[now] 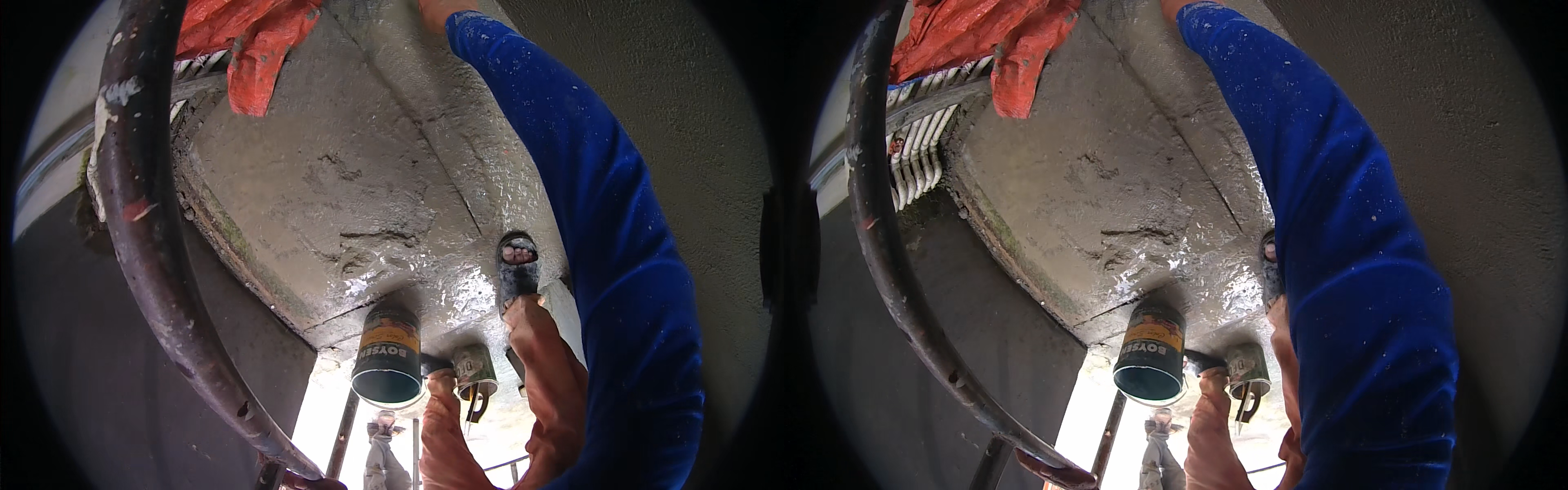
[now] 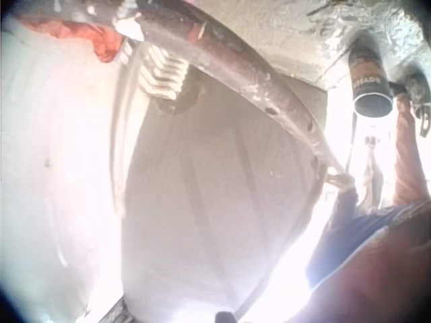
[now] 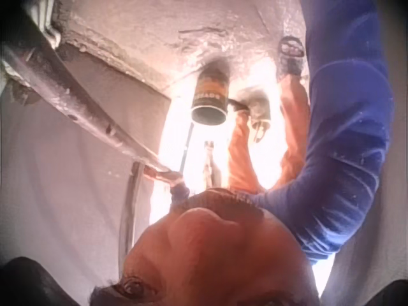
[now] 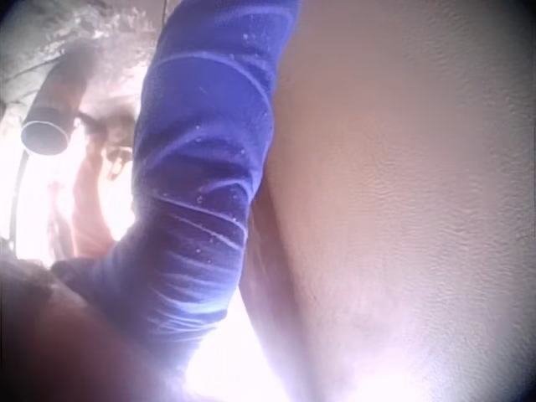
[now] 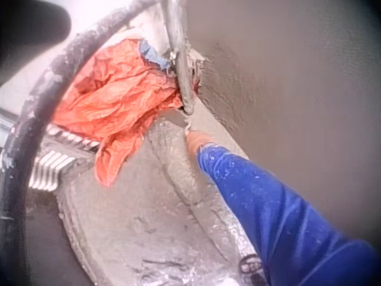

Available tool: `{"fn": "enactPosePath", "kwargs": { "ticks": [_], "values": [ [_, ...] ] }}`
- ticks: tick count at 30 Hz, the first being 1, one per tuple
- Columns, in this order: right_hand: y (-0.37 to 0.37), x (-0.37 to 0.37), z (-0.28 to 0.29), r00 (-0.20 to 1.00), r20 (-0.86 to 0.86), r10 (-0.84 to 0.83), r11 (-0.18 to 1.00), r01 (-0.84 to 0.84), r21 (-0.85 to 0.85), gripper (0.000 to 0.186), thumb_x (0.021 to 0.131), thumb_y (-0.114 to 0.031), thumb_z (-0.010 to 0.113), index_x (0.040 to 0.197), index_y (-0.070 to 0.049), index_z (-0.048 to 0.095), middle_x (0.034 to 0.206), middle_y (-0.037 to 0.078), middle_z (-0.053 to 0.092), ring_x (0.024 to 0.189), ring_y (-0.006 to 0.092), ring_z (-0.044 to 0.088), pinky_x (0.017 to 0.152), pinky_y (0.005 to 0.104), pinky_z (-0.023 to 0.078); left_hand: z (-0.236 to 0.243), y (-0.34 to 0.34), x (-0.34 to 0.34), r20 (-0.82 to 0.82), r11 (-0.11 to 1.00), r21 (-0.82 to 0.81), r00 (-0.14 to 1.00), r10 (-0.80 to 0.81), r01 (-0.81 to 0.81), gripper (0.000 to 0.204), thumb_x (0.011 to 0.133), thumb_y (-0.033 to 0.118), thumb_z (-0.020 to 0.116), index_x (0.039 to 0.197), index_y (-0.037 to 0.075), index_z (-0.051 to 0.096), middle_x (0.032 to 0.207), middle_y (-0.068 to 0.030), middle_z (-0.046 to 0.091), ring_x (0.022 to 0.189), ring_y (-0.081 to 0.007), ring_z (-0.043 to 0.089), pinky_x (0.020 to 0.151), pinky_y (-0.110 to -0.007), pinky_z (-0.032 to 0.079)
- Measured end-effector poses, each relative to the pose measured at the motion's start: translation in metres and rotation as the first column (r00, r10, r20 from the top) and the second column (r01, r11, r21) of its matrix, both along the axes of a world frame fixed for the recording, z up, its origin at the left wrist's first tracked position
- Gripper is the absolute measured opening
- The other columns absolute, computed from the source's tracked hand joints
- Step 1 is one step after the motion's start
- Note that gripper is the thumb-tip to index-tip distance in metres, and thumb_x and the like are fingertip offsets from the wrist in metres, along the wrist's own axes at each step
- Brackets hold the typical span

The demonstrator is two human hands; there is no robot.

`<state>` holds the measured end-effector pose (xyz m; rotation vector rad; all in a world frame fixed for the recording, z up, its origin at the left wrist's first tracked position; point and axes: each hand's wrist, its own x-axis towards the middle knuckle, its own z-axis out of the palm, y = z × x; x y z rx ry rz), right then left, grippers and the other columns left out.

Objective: The person walks to a construction site and applies cement to a wall using a trowel and a bucket. They scoop cement from the bucket and spread it onto the wall surface, smoothing it out.

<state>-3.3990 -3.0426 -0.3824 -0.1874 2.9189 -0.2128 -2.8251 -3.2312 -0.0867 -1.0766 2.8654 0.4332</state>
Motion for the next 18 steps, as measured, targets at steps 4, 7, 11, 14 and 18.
{"fn": "enactPosePath", "kwargs": {
  "ticks": [4,7,11,14,18],
  "values": [
    [0.007,0.031,-0.044,0.995,0.088,-0.054,0.983,0.068,-0.169,0.042,0.089,-0.032,0.029,0.098,-0.002,0.057,0.091,0.020,0.061,0.086,0.0340,0.060,0.077,0.0442,0.045,-0.026,0.034,-0.006,0.067,0.999,0.026,0.997,-0.039,0.037,0.071,0.088,0.056,0.018,0.127,-0.002,0.031,0.122,-0.0203,0.039,0.112,-0.0312,0.042,0.094,-0.046,0.032],
    [0.011,0.078,0.005,0.989,0.134,0.057,0.997,-0.050,-0.054,0.028,0.083,-0.014,0.045,0.108,-0.001,0.049,0.097,0.019,0.060,0.091,0.0322,0.059,0.079,0.0409,0.047,-0.033,0.049,-0.003,0.083,0.999,0.025,0.996,-0.044,0.042,0.072,0.087,0.057,0.018,0.127,-0.002,0.031,0.122,-0.0204,0.039,0.113,-0.0314,0.042,0.094,-0.046,0.032],
    [0.071,0.094,0.027,0.947,0.280,0.160,0.987,-0.151,-0.052,0.030,0.080,-0.010,0.050,0.109,-0.002,0.048,0.097,0.019,0.060,0.092,0.0312,0.059,0.077,0.0420,0.047,-0.040,0.053,0.000,0.083,0.997,0.050,0.994,-0.067,0.063,0.072,0.087,0.058,0.019,0.127,-0.001,0.030,0.122,-0.0205,0.039,0.113,-0.0316,0.041,0.094,-0.047,0.032],
    [0.061,0.097,0.050,0.871,0.491,-0.016,0.962,0.148,-0.230,0.034,0.077,-0.010,0.052,0.108,0.001,0.048,0.092,0.019,0.061,0.086,0.0309,0.061,0.072,0.0409,0.048,-0.041,0.054,0.001,0.092,0.996,0.046,0.992,-0.081,0.077,0.073,0.086,0.058,0.019,0.127,-0.001,0.030,0.122,-0.0206,0.039,0.113,-0.0318,0.041,0.095,-0.047,0.032],
    [0.021,0.119,0.061,0.823,0.563,0.078,0.938,0.131,-0.321,0.025,0.079,-0.006,0.045,0.102,0.002,0.045,0.076,0.015,0.060,0.075,0.0297,0.061,0.063,0.0422,0.047,-0.040,0.040,0.002,0.092,0.996,0.033,0.992,-0.090,0.088,0.074,0.086,0.059,0.020,0.127,-0.001,0.029,0.121,-0.0208,0.039,0.113,-0.0320,0.041,0.095,-0.048,0.032]
  ]
}}
